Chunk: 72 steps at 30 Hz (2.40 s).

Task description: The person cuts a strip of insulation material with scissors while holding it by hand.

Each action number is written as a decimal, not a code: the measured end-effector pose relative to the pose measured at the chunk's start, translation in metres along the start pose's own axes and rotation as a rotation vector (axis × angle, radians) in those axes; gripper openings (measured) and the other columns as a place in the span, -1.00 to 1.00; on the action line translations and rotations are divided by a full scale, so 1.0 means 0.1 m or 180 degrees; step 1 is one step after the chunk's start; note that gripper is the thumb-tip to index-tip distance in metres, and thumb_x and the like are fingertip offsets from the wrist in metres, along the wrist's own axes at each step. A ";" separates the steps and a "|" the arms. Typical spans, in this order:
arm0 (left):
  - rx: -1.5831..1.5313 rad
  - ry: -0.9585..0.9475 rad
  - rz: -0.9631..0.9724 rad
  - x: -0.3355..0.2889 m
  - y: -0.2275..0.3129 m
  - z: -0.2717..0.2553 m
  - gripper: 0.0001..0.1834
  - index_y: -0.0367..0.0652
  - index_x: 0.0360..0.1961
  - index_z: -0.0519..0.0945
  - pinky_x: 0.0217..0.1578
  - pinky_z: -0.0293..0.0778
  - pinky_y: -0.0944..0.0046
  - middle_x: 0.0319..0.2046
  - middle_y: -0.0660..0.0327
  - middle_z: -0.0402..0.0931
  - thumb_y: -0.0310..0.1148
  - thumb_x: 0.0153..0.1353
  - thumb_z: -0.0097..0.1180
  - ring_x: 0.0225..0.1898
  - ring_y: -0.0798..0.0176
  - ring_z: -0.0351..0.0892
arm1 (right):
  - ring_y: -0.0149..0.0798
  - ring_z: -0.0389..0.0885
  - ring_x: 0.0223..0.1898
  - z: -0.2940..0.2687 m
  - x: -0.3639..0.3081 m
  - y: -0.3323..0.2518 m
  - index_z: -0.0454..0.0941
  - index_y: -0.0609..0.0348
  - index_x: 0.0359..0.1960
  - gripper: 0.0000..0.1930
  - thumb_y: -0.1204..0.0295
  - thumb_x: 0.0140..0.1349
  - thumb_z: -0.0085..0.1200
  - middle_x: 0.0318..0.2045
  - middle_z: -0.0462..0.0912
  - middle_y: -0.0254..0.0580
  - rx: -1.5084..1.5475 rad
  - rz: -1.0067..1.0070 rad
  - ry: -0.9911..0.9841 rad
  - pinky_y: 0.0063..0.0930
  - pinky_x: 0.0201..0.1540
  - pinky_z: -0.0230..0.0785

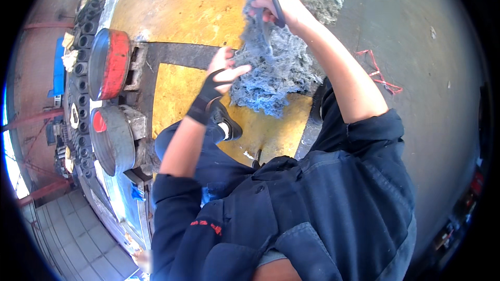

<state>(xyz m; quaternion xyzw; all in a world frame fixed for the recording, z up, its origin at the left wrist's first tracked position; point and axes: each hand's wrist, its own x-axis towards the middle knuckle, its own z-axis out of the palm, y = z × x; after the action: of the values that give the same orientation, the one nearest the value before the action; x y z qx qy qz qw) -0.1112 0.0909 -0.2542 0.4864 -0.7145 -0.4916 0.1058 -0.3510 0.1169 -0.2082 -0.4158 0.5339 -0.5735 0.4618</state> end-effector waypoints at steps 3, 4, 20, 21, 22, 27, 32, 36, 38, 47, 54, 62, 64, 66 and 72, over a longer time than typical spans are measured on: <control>-0.0235 0.0042 0.0473 0.44 -0.08 0.55 0.11 -0.37 0.20 0.13 -0.02 0.36 0.19 -0.01 -0.03 0.36 -0.19 -0.35 0.52 -0.01 0.14 0.38 | -0.58 0.39 -0.66 0.01 0.00 -0.05 0.58 0.20 -0.50 -0.81 0.31 0.01 0.14 -0.56 0.62 -0.31 -0.0036 -0.0119 -0.0098 -0.70 -0.63 0.18; -0.0223 0.0129 0.0611 0.66 -0.30 0.68 0.13 -0.38 0.21 0.13 -0.07 0.39 0.21 -0.04 -0.02 0.39 -0.15 -0.37 0.53 -0.05 0.18 0.42 | -0.58 0.38 -0.66 0.02 0.01 -0.05 0.58 0.20 -0.50 -0.80 0.30 0.01 0.14 -0.57 0.62 -0.31 0.0052 -0.0168 -0.0126 -0.69 -0.63 0.18; -0.2126 -0.1065 -0.0341 0.18 -0.96 0.23 -0.75 -0.23 -0.11 0.47 0.06 0.33 0.15 -0.18 0.20 0.49 -0.50 0.16 0.08 -0.06 0.24 0.45 | -0.44 0.33 -0.76 -0.63 0.23 0.00 0.45 0.10 -0.58 -0.94 0.48 0.01 0.04 -0.70 0.47 -0.31 0.1860 0.0376 0.1764 -0.58 -0.74 0.13; -0.2880 -0.1194 -0.0458 0.16 -1.01 0.10 -0.76 -0.21 -0.10 0.45 0.08 0.35 0.05 -0.18 0.20 0.47 -0.53 0.17 0.05 -0.05 0.19 0.46 | -0.44 0.33 -0.75 -0.69 0.26 0.03 0.45 0.09 -0.59 -0.93 0.48 0.01 0.05 -0.70 0.48 -0.31 0.1945 0.0295 0.2032 -0.58 -0.74 0.13; -0.3148 -0.1119 -0.0455 0.12 -1.00 -0.04 -0.76 -0.19 -0.10 0.43 0.08 0.36 -0.03 -0.19 0.19 0.47 -0.53 0.18 0.04 -0.05 0.14 0.46 | -0.45 0.33 -0.75 -0.73 0.25 0.03 0.46 0.09 -0.59 -0.92 0.48 0.02 0.05 -0.70 0.48 -0.31 0.1880 0.0366 0.2136 -0.59 -0.73 0.14; -0.3531 -0.0913 0.0002 0.19 -1.04 -0.68 -0.69 -0.19 -0.02 0.41 -0.28 0.44 0.32 -0.39 0.22 0.43 -0.52 0.18 0.03 -0.48 0.37 0.40 | -0.44 0.32 -0.77 -0.86 0.23 0.06 0.46 0.15 -0.62 -0.87 0.46 0.05 0.05 -0.72 0.47 -0.30 0.1917 0.0309 0.2449 -0.57 -0.72 0.13; -0.3390 -0.0560 -0.0121 0.23 -0.90 -0.90 -0.76 -0.18 -0.09 0.45 -0.54 0.24 0.49 -0.47 0.24 0.44 -0.49 0.19 0.06 -0.63 0.51 0.22 | -0.44 0.31 -0.75 -0.90 0.19 0.02 0.45 0.15 -0.62 -0.86 0.45 0.06 0.04 -0.72 0.44 -0.32 0.2072 0.0024 0.2421 -0.57 -0.71 0.12; -0.2245 -0.0725 -0.0569 0.07 -0.84 -0.57 -0.77 -0.23 -0.19 0.47 -0.64 0.36 0.51 -0.46 0.11 0.56 -0.43 0.13 0.15 -0.63 0.43 0.45 | -0.47 0.28 -0.76 -0.89 0.23 -0.12 0.46 0.14 -0.60 -0.88 0.45 0.05 0.05 -0.70 0.44 -0.32 0.1906 -0.0145 0.2359 -0.62 -0.71 0.11; -0.1943 -0.1335 -0.0558 -0.14 -0.78 -0.15 -0.74 -0.29 -0.23 0.49 -0.56 0.46 0.44 -0.39 0.02 0.59 -0.41 0.07 0.19 -0.57 0.32 0.53 | -0.49 0.26 -0.77 -0.90 0.25 -0.14 0.45 0.12 -0.59 -0.90 0.45 0.05 0.04 -0.70 0.43 -0.34 0.1986 -0.0132 0.2219 -0.64 -0.72 0.09; -0.1520 -0.0266 -0.1713 -0.38 -1.00 1.03 -0.63 -0.15 -0.09 0.55 -0.10 0.35 0.32 -0.14 0.21 0.54 -0.18 0.14 0.14 -0.06 0.30 0.44 | -0.58 0.13 -0.80 -1.10 0.01 -0.25 0.35 0.03 -0.59 -0.87 0.42 0.09 -0.04 -0.75 0.32 -0.46 0.2601 -0.0172 -0.0287 -0.71 -0.76 -0.03; -0.3339 -0.0877 -0.1861 0.21 -0.48 1.22 -0.35 -0.34 -0.10 0.51 -0.27 0.44 0.26 -0.28 0.12 0.52 0.14 0.21 -0.07 -0.26 0.21 0.49 | -0.58 0.09 -0.83 -0.97 -0.19 -0.33 0.37 0.18 -0.57 -0.88 0.44 0.08 -0.06 -0.77 0.28 -0.42 0.2703 -0.0119 -0.1019 -0.73 -0.80 -0.11; -0.3572 -0.0506 -0.2121 0.63 -0.16 1.29 -0.53 -0.37 0.00 0.34 -0.35 0.43 0.09 -0.12 -0.03 0.44 -0.15 0.30 -0.29 -0.23 -0.03 0.44 | -0.51 0.16 -0.83 -0.84 -0.50 -0.45 0.47 0.36 -0.32 -0.80 0.55 -0.03 0.04 -0.72 0.39 -0.22 0.2550 -0.0017 -0.1621 -0.64 -0.80 -0.04; -0.3723 -0.0707 -0.1625 0.66 -0.22 1.03 -0.61 -0.29 0.07 0.35 -0.25 0.47 -0.06 0.03 -0.07 0.41 -0.34 0.31 -0.32 -0.05 -0.14 0.44 | -0.48 0.22 -0.81 -0.89 -0.49 -0.38 0.46 0.34 -0.26 -0.75 0.53 -0.03 0.09 -0.63 0.50 -0.13 0.2026 0.0093 -0.1923 -0.62 -0.79 0.02; -0.3766 -0.0583 -0.1769 0.66 -0.32 0.66 -0.63 -0.23 0.05 0.42 -0.07 0.44 -0.01 0.01 0.03 0.46 -0.38 0.29 -0.27 0.02 0.02 0.46 | -0.59 0.28 -0.78 -0.82 -0.48 -0.44 0.60 0.30 -0.48 -0.83 0.41 0.01 0.16 -0.75 0.50 -0.33 0.0907 -0.0334 -0.2096 -0.71 -0.72 0.07; -0.2376 -0.0358 -0.1596 0.52 -0.62 -0.32 -0.70 -0.34 -0.06 0.48 -0.06 0.47 0.15 -0.07 0.00 0.51 -0.49 0.28 -0.24 -0.06 0.11 0.50 | -0.47 0.52 -0.69 -0.38 -0.75 -0.30 0.40 0.35 -0.24 -0.67 0.54 -0.05 0.19 -0.59 0.62 -0.09 0.0544 0.0479 -0.3060 -0.70 -0.67 0.29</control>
<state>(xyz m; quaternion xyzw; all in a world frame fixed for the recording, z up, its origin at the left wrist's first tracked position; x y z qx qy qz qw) -0.0803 0.0279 -0.3057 0.5455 -0.3530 -0.7517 0.1126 -0.3729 0.1986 -0.1807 -0.5542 0.2400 -0.3236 0.7284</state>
